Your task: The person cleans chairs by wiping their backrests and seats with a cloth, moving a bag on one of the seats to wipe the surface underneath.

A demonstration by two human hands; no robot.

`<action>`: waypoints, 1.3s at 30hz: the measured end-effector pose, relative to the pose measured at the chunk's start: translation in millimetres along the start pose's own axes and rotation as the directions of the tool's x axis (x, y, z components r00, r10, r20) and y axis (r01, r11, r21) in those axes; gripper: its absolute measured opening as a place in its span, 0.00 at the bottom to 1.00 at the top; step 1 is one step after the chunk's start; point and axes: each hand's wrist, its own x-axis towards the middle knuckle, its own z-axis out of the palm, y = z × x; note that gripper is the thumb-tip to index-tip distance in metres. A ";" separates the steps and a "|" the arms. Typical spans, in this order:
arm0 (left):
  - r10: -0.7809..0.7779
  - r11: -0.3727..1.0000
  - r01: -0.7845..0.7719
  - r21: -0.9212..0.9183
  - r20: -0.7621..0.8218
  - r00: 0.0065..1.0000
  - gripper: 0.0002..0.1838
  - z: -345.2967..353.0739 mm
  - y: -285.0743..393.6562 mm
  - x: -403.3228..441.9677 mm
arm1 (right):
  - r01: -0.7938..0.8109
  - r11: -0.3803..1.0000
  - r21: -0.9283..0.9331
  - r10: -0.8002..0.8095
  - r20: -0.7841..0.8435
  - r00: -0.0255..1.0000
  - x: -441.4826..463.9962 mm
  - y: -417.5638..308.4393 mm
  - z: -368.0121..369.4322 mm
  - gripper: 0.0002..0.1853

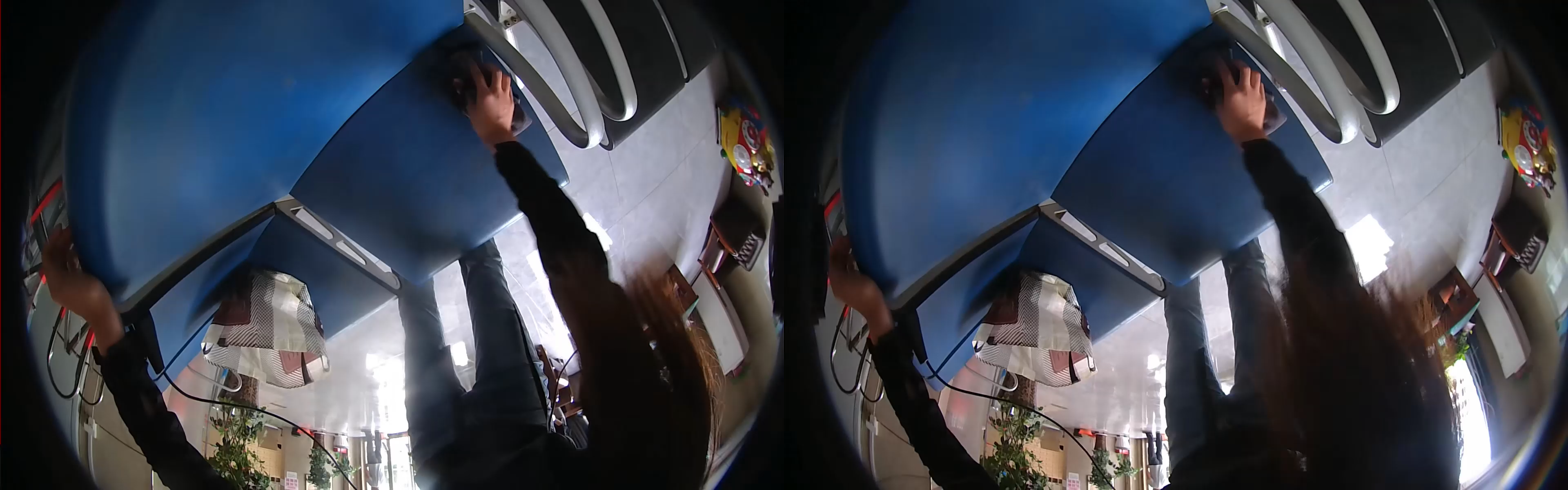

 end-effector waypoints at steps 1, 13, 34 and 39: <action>0.010 0.999 -0.009 -0.035 0.020 1.000 0.20 -1.3 -4.0 1.9 | -0.149 0.989 -0.021 0.147 -0.066 0.987 -2.1 -24.5 10.1 0.30; -0.007 0.997 0.005 0.071 0.025 1.000 0.20 4.9 11.1 15.3 | 0.599 0.653 0.464 -0.755 0.329 0.567 -206.1 -203.7 35.7 0.32; -0.016 0.987 0.017 0.160 -0.006 1.000 0.20 6.9 3.5 19.0 | 0.641 0.688 0.341 -0.725 0.271 0.633 -247.7 -177.8 20.2 0.26; -0.070 0.997 0.071 -0.008 0.059 0.996 0.19 -2.3 -18.5 21.8 | 0.416 0.817 0.400 -0.571 0.458 0.681 -195.7 -23.9 6.8 0.28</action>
